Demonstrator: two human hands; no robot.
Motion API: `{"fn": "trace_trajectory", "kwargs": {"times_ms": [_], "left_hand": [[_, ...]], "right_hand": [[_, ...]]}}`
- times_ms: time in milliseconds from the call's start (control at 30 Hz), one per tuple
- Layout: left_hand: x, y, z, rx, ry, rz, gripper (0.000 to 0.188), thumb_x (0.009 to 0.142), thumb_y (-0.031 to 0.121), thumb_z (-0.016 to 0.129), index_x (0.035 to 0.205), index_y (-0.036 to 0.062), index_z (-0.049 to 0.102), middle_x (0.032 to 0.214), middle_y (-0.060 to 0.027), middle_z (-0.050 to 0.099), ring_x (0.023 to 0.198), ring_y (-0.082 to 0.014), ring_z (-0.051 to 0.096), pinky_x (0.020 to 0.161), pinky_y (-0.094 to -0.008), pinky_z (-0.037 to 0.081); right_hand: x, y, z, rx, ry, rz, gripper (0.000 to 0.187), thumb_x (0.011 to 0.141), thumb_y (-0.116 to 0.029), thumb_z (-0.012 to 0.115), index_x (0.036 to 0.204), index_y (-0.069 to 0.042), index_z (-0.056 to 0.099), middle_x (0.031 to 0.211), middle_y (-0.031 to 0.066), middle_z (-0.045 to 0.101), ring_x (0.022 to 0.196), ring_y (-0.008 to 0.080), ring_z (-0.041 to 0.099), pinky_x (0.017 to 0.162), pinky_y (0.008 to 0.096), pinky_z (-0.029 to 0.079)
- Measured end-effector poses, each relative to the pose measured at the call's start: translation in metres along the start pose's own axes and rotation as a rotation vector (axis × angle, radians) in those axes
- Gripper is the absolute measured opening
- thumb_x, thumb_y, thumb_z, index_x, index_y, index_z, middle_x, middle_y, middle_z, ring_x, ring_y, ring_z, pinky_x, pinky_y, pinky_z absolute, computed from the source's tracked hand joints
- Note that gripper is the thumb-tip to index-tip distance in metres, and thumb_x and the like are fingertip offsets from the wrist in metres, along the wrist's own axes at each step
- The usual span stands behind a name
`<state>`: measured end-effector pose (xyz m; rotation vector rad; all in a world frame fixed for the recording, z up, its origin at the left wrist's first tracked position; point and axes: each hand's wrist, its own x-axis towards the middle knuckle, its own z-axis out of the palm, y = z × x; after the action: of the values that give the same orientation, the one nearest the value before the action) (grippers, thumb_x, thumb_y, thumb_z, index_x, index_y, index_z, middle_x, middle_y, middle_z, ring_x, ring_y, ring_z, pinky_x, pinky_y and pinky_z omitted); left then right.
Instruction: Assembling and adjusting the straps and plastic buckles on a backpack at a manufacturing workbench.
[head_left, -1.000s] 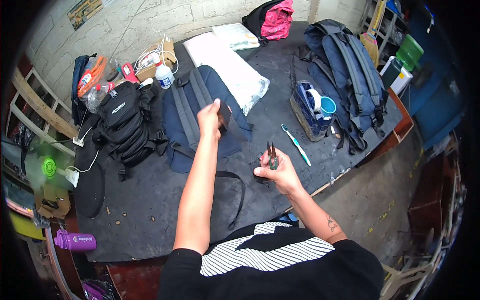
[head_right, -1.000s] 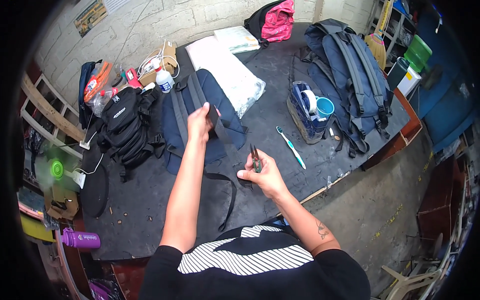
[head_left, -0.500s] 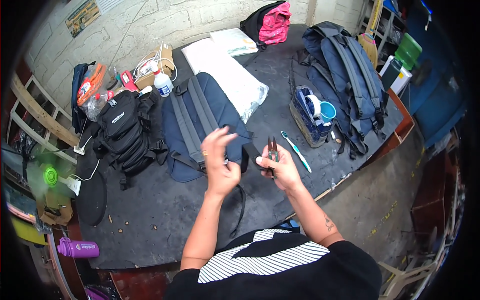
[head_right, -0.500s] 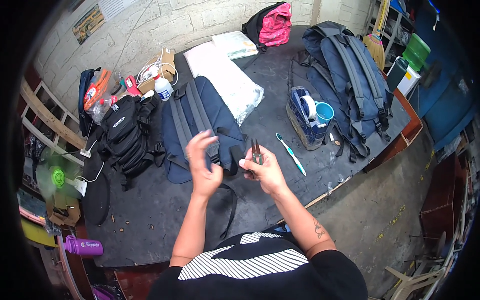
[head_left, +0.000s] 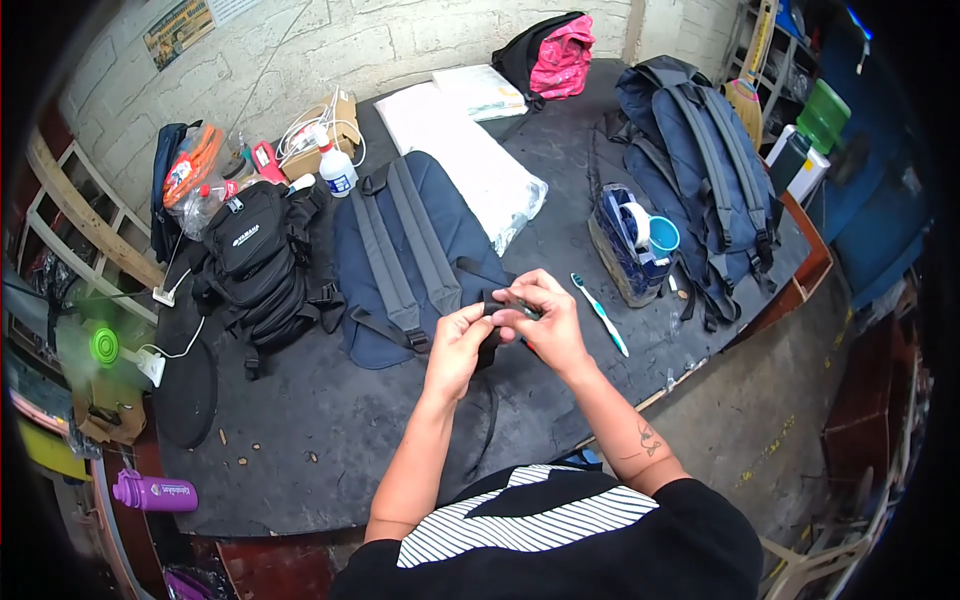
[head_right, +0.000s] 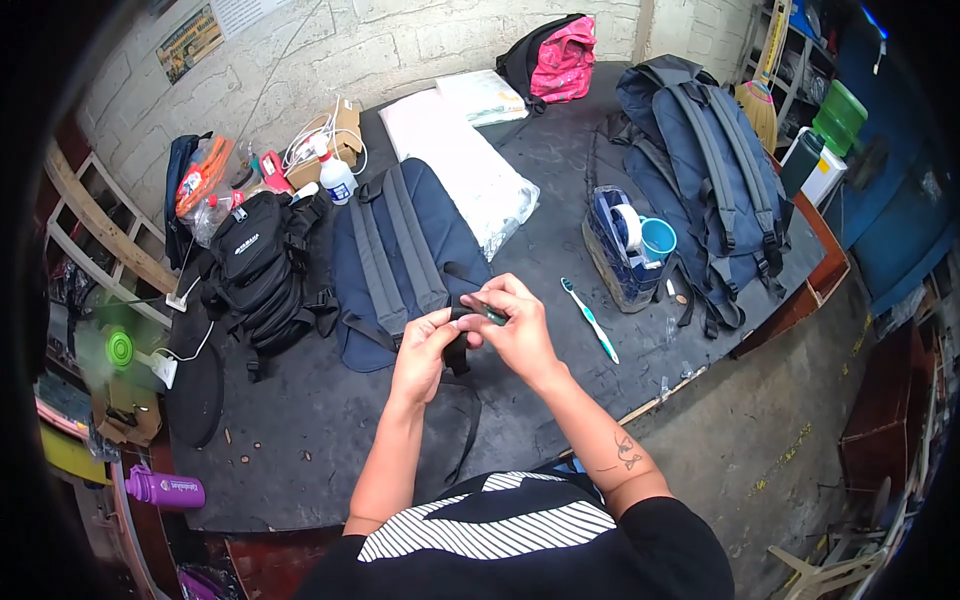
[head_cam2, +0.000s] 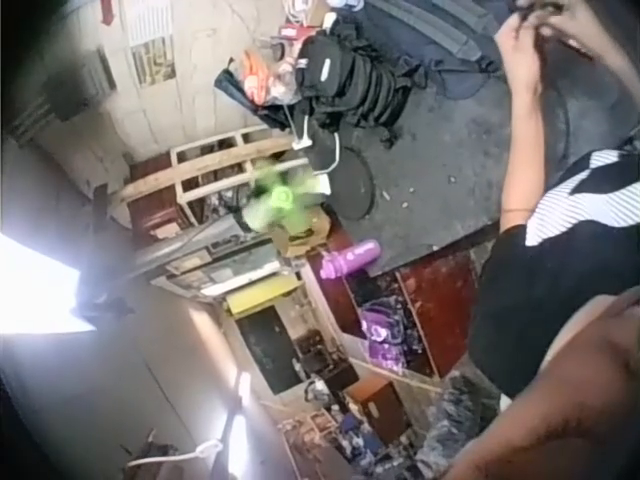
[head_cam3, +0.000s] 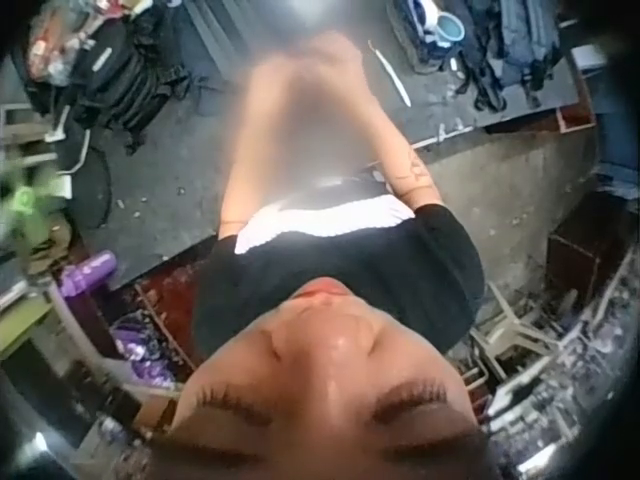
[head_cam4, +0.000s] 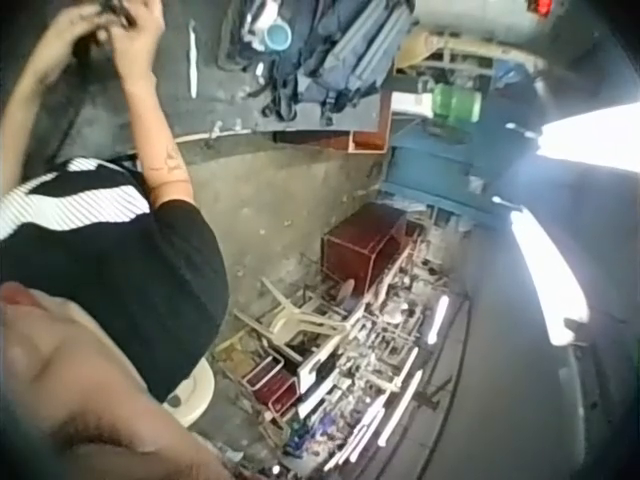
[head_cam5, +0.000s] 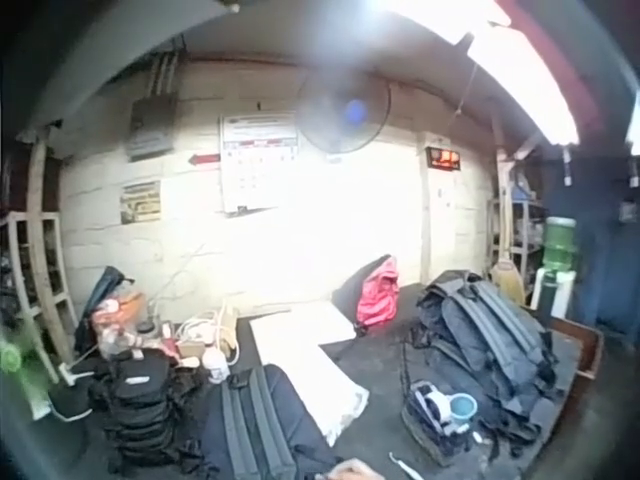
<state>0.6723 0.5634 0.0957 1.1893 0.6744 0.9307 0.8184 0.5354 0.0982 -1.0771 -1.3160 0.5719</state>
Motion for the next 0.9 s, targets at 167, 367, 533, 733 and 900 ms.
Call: {"fn": "trace_trajectory", "kwargs": {"times_ms": [167, 367, 533, 733, 900], "left_hand": [[-0.003, 0.005, 0.004, -0.127, -0.198, -0.113, 0.029, 0.089, 0.007, 0.048, 0.115, -0.0046, 0.054, 0.082, -0.0087, 0.065, 0.076, -0.0146, 0.062, 0.072, -0.026, 0.05], [0.001, 0.005, -0.003, -0.344, -0.032, -0.127, 0.034, 0.091, 0.007, 0.048, 0.121, -0.008, 0.043, 0.098, -0.0166, 0.064, 0.087, -0.0243, 0.066, 0.081, -0.0369, 0.054], [0.006, -0.001, -0.004, -0.081, -0.044, -0.047, 0.019, 0.089, 0.006, 0.056, 0.103, -0.0063, 0.055, 0.089, -0.0122, 0.066, 0.077, -0.0185, 0.067, 0.076, -0.0294, 0.055], [-0.006, 0.009, 0.009, -0.215, -0.052, -0.089, 0.024, 0.084, -0.002, 0.057, 0.107, -0.0097, 0.057, 0.092, -0.0178, 0.066, 0.083, -0.0212, 0.067, 0.078, -0.0316, 0.055], [-0.003, 0.005, 0.006, -0.027, 0.009, -0.038, 0.023, 0.084, -0.006, 0.055, 0.106, -0.011, 0.057, 0.093, -0.015, 0.066, 0.082, -0.0174, 0.065, 0.076, -0.0288, 0.054]], "right_hand": [[0.014, 0.033, -0.007, -0.109, 0.195, 0.11, 0.009, 0.079, -0.003, 0.064, 0.082, 0.005, 0.06, 0.075, 0.0068, 0.057, 0.073, 0.0138, 0.057, 0.067, 0.0261, 0.045], [0.002, -0.012, -0.01, 0.011, -0.032, 0.015, 0.005, 0.078, -0.001, 0.066, 0.079, 0.004, 0.064, 0.078, 0.0046, 0.057, 0.071, 0.0101, 0.058, 0.06, 0.0248, 0.047], [-0.004, -0.01, -0.002, 0.0, -0.036, 0.005, 0.004, 0.077, 0.005, 0.063, 0.082, 0.004, 0.063, 0.076, 0.0072, 0.056, 0.066, 0.0144, 0.06, 0.054, 0.027, 0.049], [0.01, 0.017, -0.008, -0.03, 0.191, 0.209, 0.004, 0.079, 0.001, 0.059, 0.079, 0.005, 0.06, 0.076, 0.0082, 0.057, 0.074, 0.0151, 0.058, 0.066, 0.0283, 0.045], [-0.001, -0.004, 0.001, -0.073, 0.011, -0.012, 0.009, 0.075, 0.002, 0.065, 0.084, 0.003, 0.065, 0.082, 0.0068, 0.058, 0.07, 0.0155, 0.06, 0.057, 0.0284, 0.048]]}}
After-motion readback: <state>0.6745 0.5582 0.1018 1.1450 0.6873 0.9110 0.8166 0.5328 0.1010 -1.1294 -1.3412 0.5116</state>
